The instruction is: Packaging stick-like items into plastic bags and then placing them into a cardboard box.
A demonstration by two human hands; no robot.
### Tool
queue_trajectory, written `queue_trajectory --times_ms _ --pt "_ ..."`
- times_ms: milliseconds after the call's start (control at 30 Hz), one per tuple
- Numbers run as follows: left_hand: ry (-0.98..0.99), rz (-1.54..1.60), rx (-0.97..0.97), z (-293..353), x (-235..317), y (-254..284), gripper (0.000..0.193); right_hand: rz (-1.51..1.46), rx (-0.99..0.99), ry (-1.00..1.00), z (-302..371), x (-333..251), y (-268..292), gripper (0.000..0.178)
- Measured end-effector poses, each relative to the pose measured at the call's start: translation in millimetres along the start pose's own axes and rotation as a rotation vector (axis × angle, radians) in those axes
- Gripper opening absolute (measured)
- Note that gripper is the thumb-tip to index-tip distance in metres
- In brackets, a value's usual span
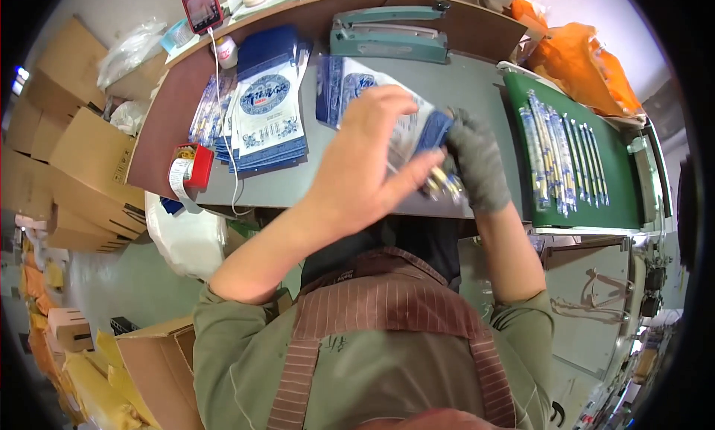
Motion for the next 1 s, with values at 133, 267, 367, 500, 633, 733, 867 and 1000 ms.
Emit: queue_trajectory --times_ms 133,267,367,500,633,733,867,1000 --pt "-0.017 -0.065 0.107 7 -12 -9 0.054 0.001 -0.025 0.091 -19 -51 -7 0.015" --pt "0.300 -0.125 0.120 6 -57 21 0.032 0.544 0.006 0.288 -35 -80 -2 0.019" --pt "0.512 -0.060 0.003 -6 -78 31 0.018 0.684 0.074 0.520 -44 -103 -1 0.026" --pt "0.576 0.155 -0.023 -38 -89 51 0.015 0.754 0.152 0.896 -36 -134 4 0.020" --pt "0.550 0.141 -0.193 -91 -112 51 0.017 0.651 0.001 0.241 -90 -122 31 0.022" --pt "0.250 0.057 -0.105 -139 -85 61 0.014 0.566 0.197 0.468 -102 -139 50 0.020" --pt "0.211 -0.328 -0.318 -109 -84 54 0.023 0.464 -0.175 0.156 -104 -79 23 0.030" --pt "0.308 -0.277 -0.867 32 -132 -25 0.030 0.537 0.112 0.183 -98 -12 152 0.036"
Point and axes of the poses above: each hand's wrist, its own z-axis away from the middle knuckle, its own y-axis out of the back of the hand, x = y × z, the point moved 7 cm from there along -z, towards the middle knuckle, and after that the axes turned 8 degrees about -y, right-handed, at the moved point
